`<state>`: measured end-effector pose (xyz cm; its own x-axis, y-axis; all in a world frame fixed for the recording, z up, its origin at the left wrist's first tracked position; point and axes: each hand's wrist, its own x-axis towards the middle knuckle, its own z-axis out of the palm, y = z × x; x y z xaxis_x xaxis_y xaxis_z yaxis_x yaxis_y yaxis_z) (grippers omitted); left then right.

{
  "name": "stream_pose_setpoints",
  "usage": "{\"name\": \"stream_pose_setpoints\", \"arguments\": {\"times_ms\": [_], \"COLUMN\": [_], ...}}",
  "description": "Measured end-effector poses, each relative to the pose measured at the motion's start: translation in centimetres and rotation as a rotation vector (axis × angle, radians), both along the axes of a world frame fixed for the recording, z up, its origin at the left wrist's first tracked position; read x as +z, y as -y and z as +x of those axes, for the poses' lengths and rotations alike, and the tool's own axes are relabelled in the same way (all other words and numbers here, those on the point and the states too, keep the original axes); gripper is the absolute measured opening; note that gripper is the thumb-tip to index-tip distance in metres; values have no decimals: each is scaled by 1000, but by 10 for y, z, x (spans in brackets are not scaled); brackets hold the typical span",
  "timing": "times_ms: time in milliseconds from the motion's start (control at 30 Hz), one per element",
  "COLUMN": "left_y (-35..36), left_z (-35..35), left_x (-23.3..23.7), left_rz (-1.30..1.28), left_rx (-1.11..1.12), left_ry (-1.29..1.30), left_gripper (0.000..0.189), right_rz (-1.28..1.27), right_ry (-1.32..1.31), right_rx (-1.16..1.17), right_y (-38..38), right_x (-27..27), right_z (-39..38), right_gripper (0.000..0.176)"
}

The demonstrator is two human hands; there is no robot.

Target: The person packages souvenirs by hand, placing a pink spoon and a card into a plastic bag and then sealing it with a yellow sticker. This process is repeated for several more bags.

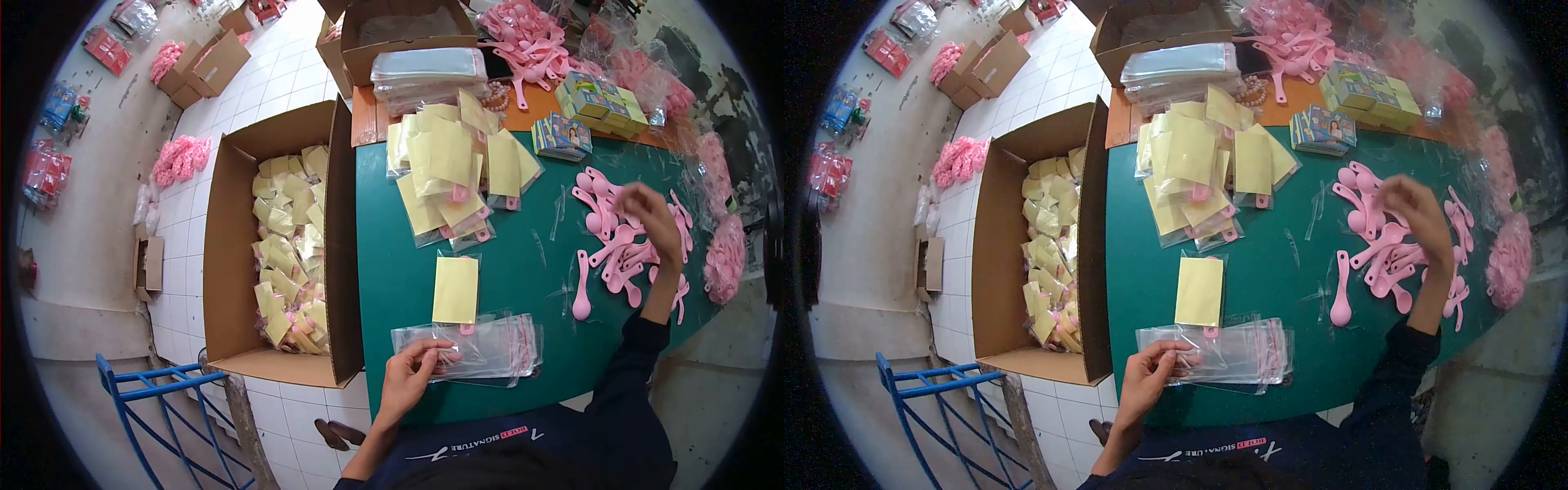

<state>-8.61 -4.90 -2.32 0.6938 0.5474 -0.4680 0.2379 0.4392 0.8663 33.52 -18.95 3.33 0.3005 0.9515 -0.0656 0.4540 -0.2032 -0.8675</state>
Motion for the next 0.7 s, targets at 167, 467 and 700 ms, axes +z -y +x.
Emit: {"name": "stream_pose_setpoints", "arguments": {"times_ms": [167, 467, 700], "left_y": [-1, 0, -10], "left_z": [0, 15, 9], "left_x": [6, 25, 28], "left_rz": [-78, -119, -91], "left_rx": [10, 16, 47], "left_ry": [84, 197, 218], "left_gripper": [25, 24, 30], "right_rz": [-276, 158, 232], "right_ry": [988, 214, 113], "right_rx": [-383, 20, -19], "right_y": [19, -38, -50], "right_x": [-43, -36, -33], "right_z": [-29, -233, -209], "right_gripper": [42, 36, 20]}}
